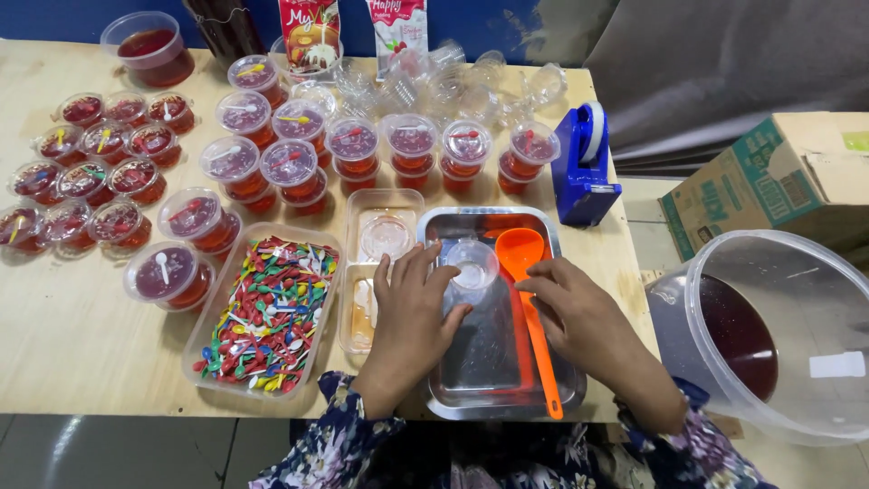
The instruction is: The person puts toppings into small cups, fills them with jelly from a large container using a scoop, and applies lids to the cups.
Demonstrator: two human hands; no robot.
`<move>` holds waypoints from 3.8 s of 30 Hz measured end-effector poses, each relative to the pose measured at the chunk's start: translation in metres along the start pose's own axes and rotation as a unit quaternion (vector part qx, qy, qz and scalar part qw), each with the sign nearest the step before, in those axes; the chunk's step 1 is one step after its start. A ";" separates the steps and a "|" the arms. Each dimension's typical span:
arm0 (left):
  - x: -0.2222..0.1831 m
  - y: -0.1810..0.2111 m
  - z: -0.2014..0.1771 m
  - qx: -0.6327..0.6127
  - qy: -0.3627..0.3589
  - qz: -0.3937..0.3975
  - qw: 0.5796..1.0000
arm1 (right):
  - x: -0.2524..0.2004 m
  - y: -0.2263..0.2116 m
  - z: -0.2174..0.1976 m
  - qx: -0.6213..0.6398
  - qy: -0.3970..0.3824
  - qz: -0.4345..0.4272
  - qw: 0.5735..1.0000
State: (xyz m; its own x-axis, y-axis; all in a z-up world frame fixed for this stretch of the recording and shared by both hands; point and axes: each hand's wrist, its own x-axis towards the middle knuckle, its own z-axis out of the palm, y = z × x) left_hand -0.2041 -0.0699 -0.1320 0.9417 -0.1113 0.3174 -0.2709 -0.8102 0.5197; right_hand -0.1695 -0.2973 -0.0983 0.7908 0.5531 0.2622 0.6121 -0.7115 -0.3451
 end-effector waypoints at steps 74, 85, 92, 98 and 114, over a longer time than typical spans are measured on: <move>0.071 -0.012 0.013 -0.102 0.074 0.016 0.992 | -0.116 0.248 -0.013 -0.102 -0.095 0.383 0.913; 0.071 -0.008 0.008 -0.096 0.057 0.022 0.994 | -0.090 0.203 -0.036 0.013 -0.127 0.510 0.850; 0.071 -0.009 0.008 -0.099 0.052 0.018 0.994 | -0.091 0.214 -0.034 0.030 0.003 0.482 0.875; 0.072 -0.009 0.006 -0.100 0.055 0.011 0.993 | -0.100 0.238 -0.021 -0.064 -0.056 0.462 0.883; 0.071 -0.009 0.003 -0.106 0.042 0.007 0.993 | -0.096 0.224 -0.025 0.006 -0.089 0.513 0.854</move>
State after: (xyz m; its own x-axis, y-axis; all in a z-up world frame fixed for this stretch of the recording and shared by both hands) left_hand -0.1342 -0.0726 -0.1161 0.9197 -0.0658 0.3871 -0.3284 -0.6690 0.6668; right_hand -0.1084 -0.5205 -0.1787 0.8972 -0.2998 -0.3244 -0.4025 -0.8574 -0.3208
